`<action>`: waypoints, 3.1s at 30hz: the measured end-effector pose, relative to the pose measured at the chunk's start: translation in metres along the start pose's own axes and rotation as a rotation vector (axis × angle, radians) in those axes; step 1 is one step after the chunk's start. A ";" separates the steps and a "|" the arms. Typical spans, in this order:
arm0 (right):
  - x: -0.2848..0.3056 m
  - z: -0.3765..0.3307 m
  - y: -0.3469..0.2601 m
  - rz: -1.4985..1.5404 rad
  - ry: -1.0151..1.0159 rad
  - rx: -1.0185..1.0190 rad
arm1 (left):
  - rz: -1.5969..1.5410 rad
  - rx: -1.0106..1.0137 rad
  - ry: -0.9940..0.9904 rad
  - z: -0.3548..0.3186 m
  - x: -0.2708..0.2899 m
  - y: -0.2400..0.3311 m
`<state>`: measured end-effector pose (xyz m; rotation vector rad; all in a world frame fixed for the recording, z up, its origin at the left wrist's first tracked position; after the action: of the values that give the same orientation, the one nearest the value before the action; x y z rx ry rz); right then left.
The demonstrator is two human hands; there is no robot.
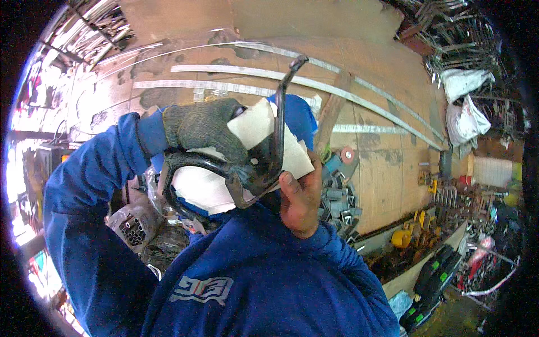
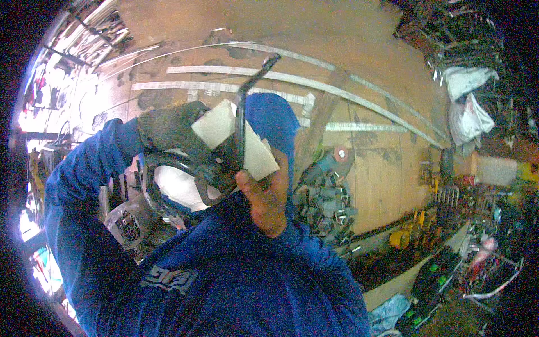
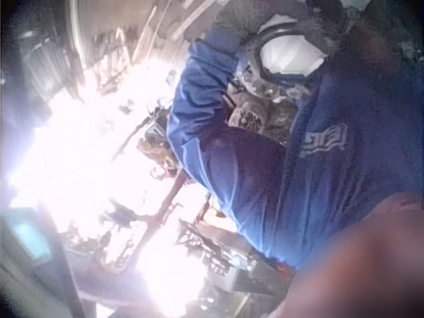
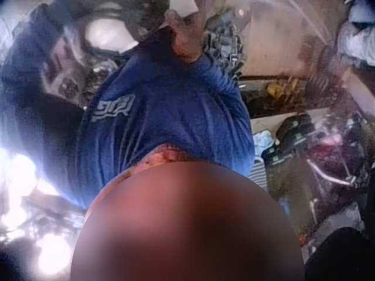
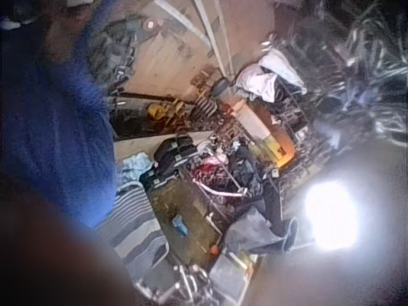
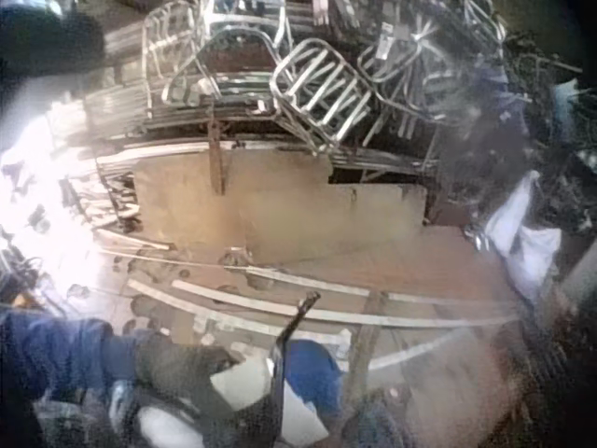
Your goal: The person unpacks a box of cables, then sits on the floor and uses scissors to open a package containing a metal part. They place a paper template over the part and use a marker to trace or mark specific points on the metal.
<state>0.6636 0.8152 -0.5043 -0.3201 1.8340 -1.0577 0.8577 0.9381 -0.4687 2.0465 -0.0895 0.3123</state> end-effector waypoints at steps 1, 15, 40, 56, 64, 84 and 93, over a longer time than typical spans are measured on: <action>0.017 -0.003 -0.004 -0.007 -0.003 -0.043 | 0.024 -0.026 -0.041 0.014 -0.007 -0.001; 0.126 0.004 0.000 -0.545 0.043 -0.313 | 0.261 -0.065 -0.297 0.098 -0.044 -0.011; 0.071 0.091 -0.021 -0.835 0.025 0.264 | 0.083 -0.103 0.227 0.100 0.039 -0.003; 0.054 0.104 -0.046 -1.141 -0.070 0.458 | -0.121 0.021 0.184 0.106 0.013 0.024; 0.045 0.098 -0.063 -0.862 -0.019 0.407 | -0.172 -0.095 0.113 0.114 0.011 0.029; 0.048 0.153 -0.130 -0.600 -0.406 -0.720 | -0.314 -0.155 0.088 0.106 -0.003 0.041; 0.005 0.147 -0.125 -0.602 -0.485 -0.614 | -0.454 -0.221 -0.006 0.103 0.000 0.035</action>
<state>0.7565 0.6607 -0.4342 -1.4324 1.5940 -0.6682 0.8698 0.8314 -0.4842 1.7877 0.3208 0.0097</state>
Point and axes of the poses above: each hand's wrist, its own z-axis towards the middle knuckle, its own x-axis out of the back of the hand, y = z × x, the point moved 3 cm from there along z, towards the middle knuckle, and after that the axes turned 10 degrees about z, right-handed, at the moved point
